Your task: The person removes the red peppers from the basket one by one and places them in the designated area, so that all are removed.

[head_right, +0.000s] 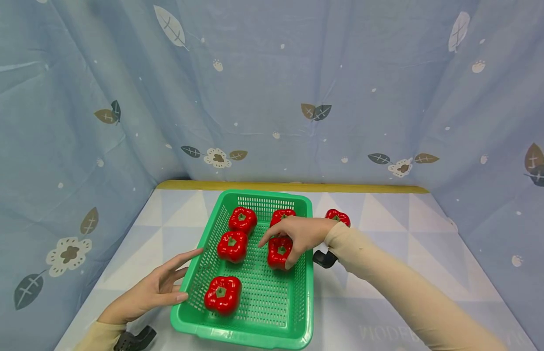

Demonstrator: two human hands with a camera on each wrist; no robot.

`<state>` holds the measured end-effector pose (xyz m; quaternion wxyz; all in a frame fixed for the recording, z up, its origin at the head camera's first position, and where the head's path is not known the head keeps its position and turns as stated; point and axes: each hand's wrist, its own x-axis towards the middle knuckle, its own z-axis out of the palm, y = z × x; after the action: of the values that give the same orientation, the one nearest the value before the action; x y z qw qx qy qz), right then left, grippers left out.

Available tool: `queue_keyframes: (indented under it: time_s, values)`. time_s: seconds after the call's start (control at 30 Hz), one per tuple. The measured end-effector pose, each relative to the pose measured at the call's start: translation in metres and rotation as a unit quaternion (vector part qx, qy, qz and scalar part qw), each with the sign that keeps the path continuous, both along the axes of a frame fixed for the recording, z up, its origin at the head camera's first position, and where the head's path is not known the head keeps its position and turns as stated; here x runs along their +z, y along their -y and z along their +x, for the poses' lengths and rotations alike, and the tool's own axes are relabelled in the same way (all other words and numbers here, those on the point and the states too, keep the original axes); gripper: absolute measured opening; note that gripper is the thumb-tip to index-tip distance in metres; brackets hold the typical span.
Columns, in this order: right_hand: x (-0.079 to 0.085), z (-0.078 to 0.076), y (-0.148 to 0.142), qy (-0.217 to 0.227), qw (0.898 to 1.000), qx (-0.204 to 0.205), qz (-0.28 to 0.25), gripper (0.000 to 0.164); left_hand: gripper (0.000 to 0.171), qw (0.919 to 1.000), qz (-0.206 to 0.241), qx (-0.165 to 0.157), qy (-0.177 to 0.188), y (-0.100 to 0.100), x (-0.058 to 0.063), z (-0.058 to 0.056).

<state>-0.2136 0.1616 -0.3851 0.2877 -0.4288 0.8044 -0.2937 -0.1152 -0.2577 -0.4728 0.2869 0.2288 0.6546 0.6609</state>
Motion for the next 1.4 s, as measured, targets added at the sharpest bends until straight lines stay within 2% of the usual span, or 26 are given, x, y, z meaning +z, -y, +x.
queue_keyframes:
  time_s: [0.4, 0.83, 1.4]
  values:
    - [-0.0053, 0.0016, 0.0041, -0.045, 0.999, 0.007, 0.028, 0.067, 0.082, 1.0, 0.002, -0.003, -0.004, -0.0008, 0.0003, -0.0006]
    - [-0.0045, 0.0002, 0.0059, -0.061, 0.997, 0.016, 0.034, 0.057, 0.082, 0.9999, 0.008, -0.003, -0.008, -0.0012, 0.0008, -0.0006]
    - [-0.0057, 0.0012, 0.0048, -0.059, 0.998, 0.005, 0.029, 0.059, 0.081, 0.9999, -0.014, 0.004, -0.009, 0.0005, -0.001, 0.0008]
